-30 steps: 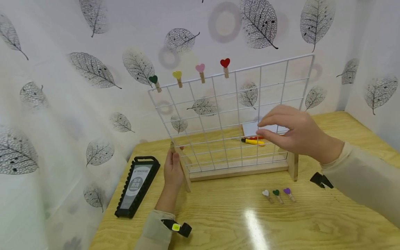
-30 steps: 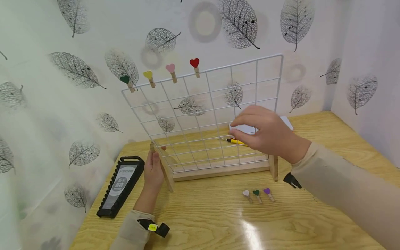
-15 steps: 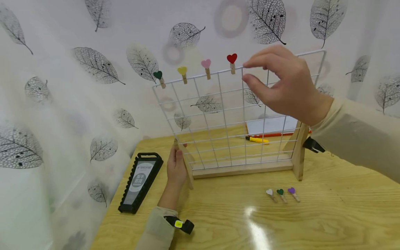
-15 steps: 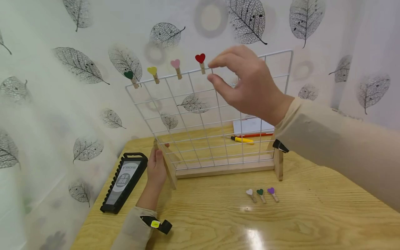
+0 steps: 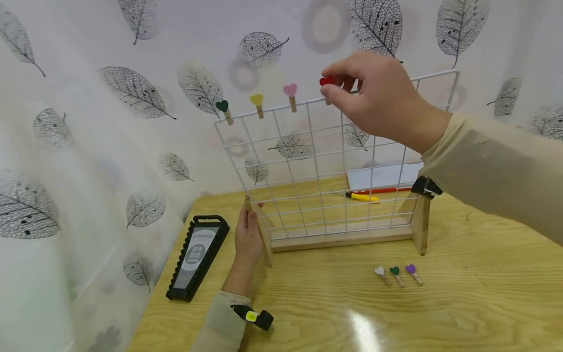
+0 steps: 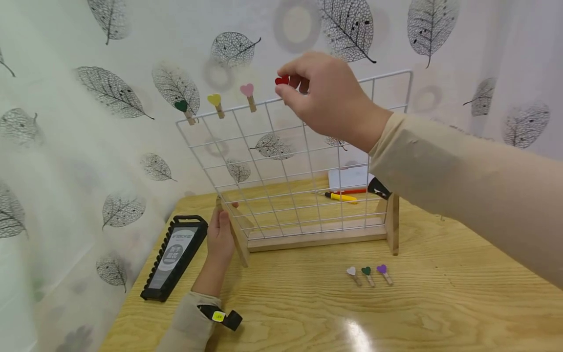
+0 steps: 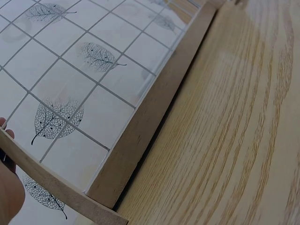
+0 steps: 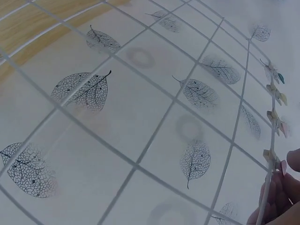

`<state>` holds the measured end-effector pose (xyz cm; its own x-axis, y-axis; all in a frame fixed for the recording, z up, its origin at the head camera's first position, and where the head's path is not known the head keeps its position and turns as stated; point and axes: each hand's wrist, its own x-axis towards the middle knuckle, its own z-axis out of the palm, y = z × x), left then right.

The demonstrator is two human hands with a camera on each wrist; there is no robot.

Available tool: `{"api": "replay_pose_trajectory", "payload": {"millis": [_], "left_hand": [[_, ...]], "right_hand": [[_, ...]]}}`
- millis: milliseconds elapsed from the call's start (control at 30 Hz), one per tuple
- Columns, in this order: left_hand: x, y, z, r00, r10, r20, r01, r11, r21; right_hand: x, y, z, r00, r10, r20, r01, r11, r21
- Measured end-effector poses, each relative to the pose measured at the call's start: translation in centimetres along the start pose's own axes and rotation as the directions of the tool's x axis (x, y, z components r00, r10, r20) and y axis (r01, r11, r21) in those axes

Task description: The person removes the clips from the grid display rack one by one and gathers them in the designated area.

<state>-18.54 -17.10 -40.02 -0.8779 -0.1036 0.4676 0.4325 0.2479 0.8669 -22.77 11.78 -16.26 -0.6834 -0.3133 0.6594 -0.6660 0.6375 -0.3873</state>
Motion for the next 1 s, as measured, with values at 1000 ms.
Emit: {"api": "replay_pose_trajectory", "payload": {"millis": [1000], "left_hand": [[0.13, 0.0, -0.25, 0.999, -0.017, 0.03, 0.018, 1.0, -0.022]], "right_hand": [[-0.57, -0.15, -1.02, 0.996, 0.09, 0.008, -0.09, 0.986, 0.143]]}}
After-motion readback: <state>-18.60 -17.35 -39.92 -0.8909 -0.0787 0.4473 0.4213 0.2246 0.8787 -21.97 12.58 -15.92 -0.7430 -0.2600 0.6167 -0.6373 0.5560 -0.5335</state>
